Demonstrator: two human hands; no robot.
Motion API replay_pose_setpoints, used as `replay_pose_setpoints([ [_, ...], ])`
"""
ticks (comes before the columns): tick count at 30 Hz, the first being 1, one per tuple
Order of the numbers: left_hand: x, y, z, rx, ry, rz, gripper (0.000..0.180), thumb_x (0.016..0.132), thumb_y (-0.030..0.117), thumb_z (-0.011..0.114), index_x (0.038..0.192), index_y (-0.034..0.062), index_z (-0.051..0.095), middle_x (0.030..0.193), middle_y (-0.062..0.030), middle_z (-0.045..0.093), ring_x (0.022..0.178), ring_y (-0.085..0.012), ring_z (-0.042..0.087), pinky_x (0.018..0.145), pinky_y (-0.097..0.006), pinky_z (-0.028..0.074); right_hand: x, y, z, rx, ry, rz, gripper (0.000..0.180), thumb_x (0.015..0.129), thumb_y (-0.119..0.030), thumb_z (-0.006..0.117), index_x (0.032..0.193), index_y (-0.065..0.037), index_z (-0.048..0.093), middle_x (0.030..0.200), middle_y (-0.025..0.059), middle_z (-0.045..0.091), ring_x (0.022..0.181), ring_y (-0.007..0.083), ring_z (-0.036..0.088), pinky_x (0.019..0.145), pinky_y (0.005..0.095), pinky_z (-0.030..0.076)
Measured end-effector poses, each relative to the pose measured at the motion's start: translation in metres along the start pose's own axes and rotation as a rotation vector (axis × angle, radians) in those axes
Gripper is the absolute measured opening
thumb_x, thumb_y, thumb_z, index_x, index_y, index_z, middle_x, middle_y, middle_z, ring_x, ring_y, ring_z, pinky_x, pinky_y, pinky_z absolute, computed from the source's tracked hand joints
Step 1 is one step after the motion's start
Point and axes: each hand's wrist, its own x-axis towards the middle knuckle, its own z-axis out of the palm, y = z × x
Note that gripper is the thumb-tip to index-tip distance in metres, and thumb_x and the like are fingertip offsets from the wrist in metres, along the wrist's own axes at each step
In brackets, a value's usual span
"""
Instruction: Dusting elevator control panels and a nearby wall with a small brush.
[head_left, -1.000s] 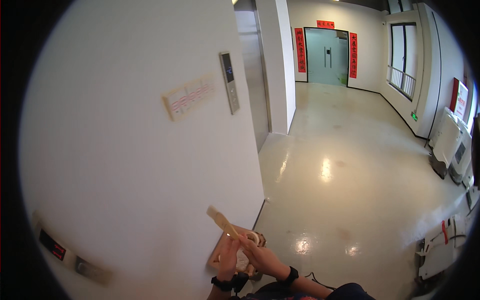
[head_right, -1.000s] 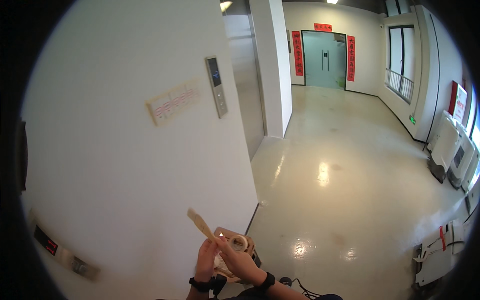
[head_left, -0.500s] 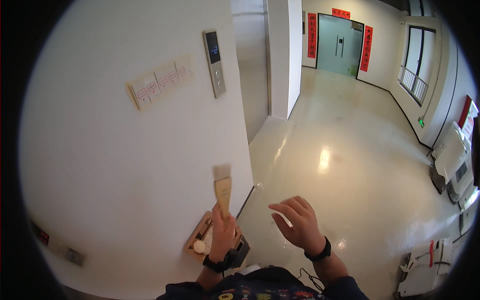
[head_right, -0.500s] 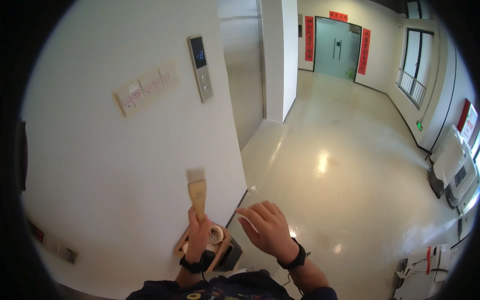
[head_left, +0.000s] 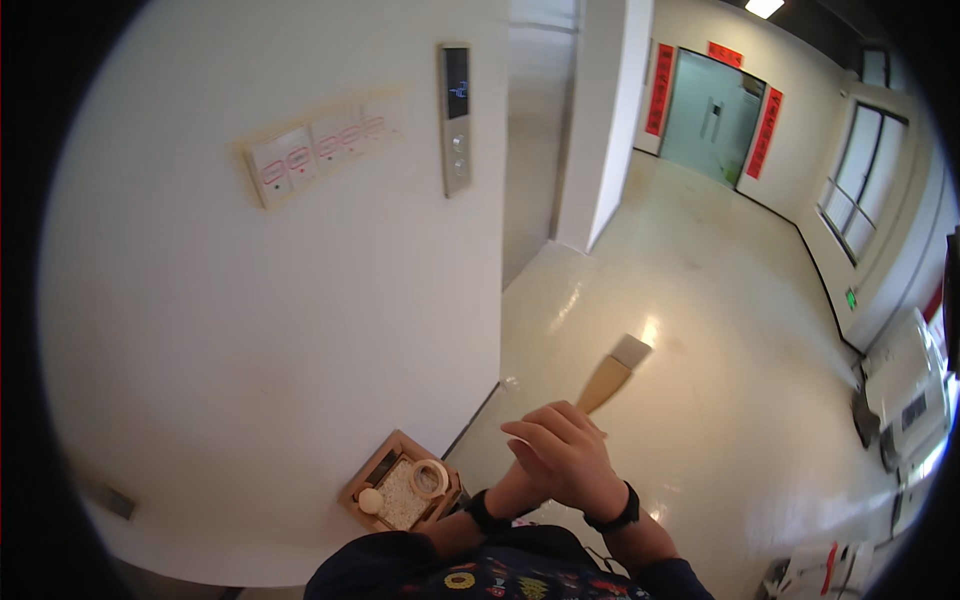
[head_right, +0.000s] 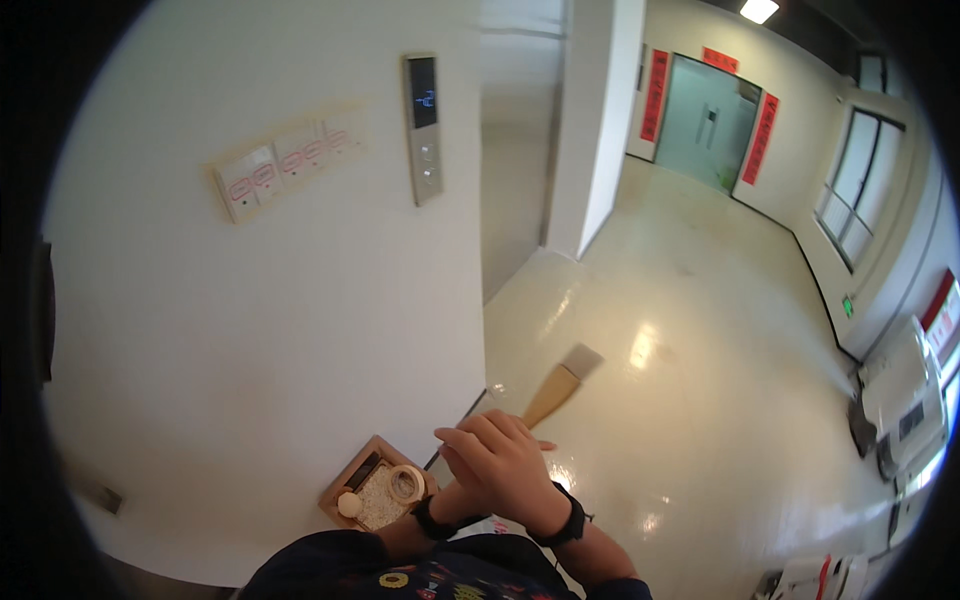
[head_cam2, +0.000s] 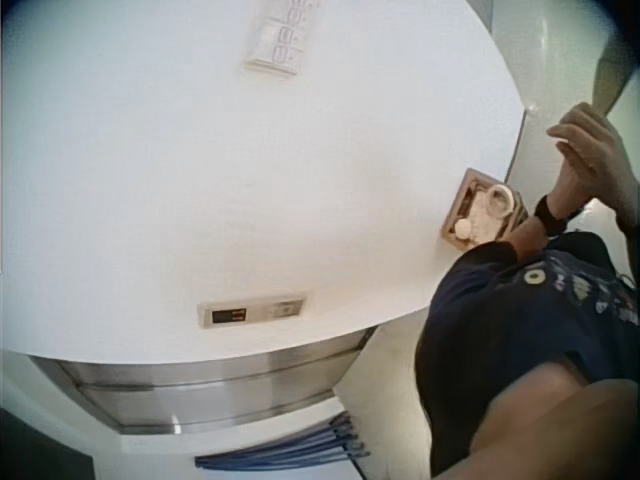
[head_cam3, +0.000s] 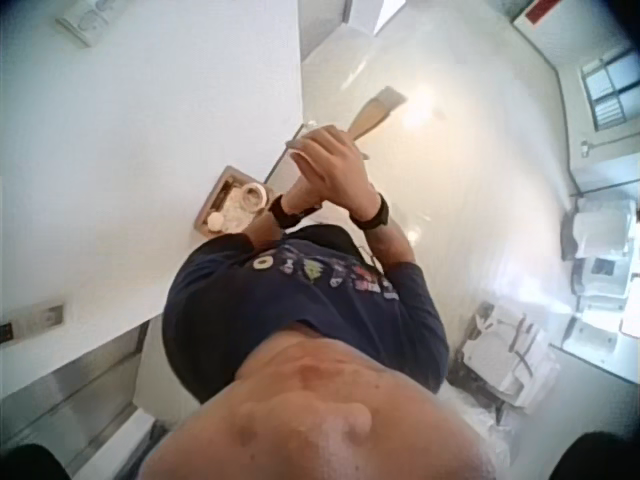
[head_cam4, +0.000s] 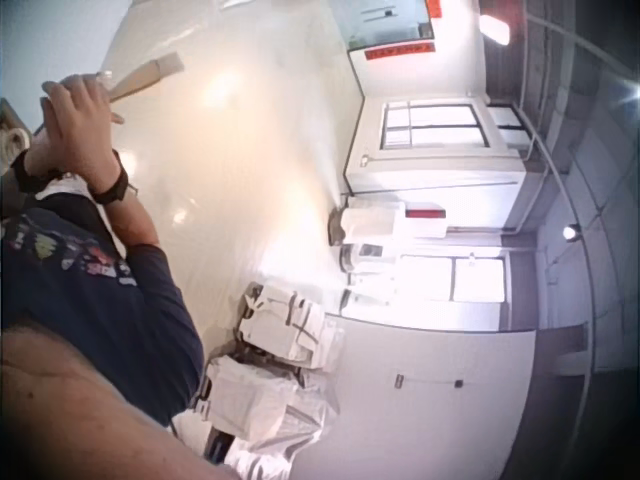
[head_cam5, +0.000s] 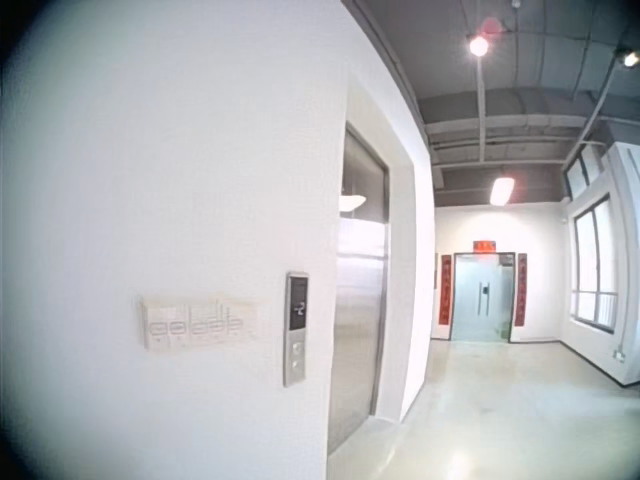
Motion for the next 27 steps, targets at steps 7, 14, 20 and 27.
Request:
replay_pose_setpoints([
  [7, 0.084, -0.003, 0.039, -2.428, 0.091, 0.825, 0.029, 0.075, 0.014, 0.059, 0.101, 0.0024, 0.053, 0.103, -0.0102, 0.048, 0.100, -0.0231, 0.046, 0.086, -0.033, 0.039, 0.040, 0.030, -0.004, 0.140, 0.105, -0.107, 0.023, 0.077, -0.021, 0.063, 0.090, -0.002, 0.057, 0.093, 0.0156, 0.057, 0.082, 0.0302, 0.055, 0.072, 0.0390, 0.047],
  [14, 0.118, -0.013, 0.067, -2.877, 0.567, 0.590, 0.031, 0.071, 0.013, 0.061, 0.100, 0.0078, 0.054, 0.117, -0.0171, 0.040, 0.095, -0.0347, 0.042, 0.080, -0.043, 0.041, 0.074, 0.053, 0.011, 0.372, 0.361, -0.373, 0.049, 0.083, -0.022, 0.057, 0.122, -0.024, 0.027, 0.102, 0.0204, 0.052, 0.080, 0.0331, 0.055, 0.067, 0.0457, 0.047],
  [20, 0.137, -0.009, 0.079, -2.996, 0.520, 0.551, 0.025, 0.071, 0.011, 0.060, 0.096, 0.0070, 0.055, 0.118, -0.0180, 0.039, 0.093, -0.0339, 0.042, 0.079, -0.040, 0.041, 0.108, 0.067, 0.057, 0.486, 0.740, -0.654, 0.064, 0.089, -0.012, 0.043, 0.139, -0.039, 0.014, 0.085, 0.0195, 0.053, 0.070, 0.0352, 0.057, 0.063, 0.0508, 0.047],
  [27, 0.152, -0.006, 0.080, -2.896, 0.403, 0.424, 0.022, 0.071, 0.016, 0.060, 0.090, 0.0070, 0.056, 0.116, -0.0159, 0.039, 0.091, -0.0306, 0.043, 0.080, -0.036, 0.042, 0.109, 0.086, 0.053, 0.653, 0.567, -0.564, 0.047, 0.092, -0.017, 0.035, 0.131, -0.042, 0.028, 0.087, 0.0162, 0.055, 0.071, 0.0342, 0.058, 0.061, 0.0477, 0.048],
])
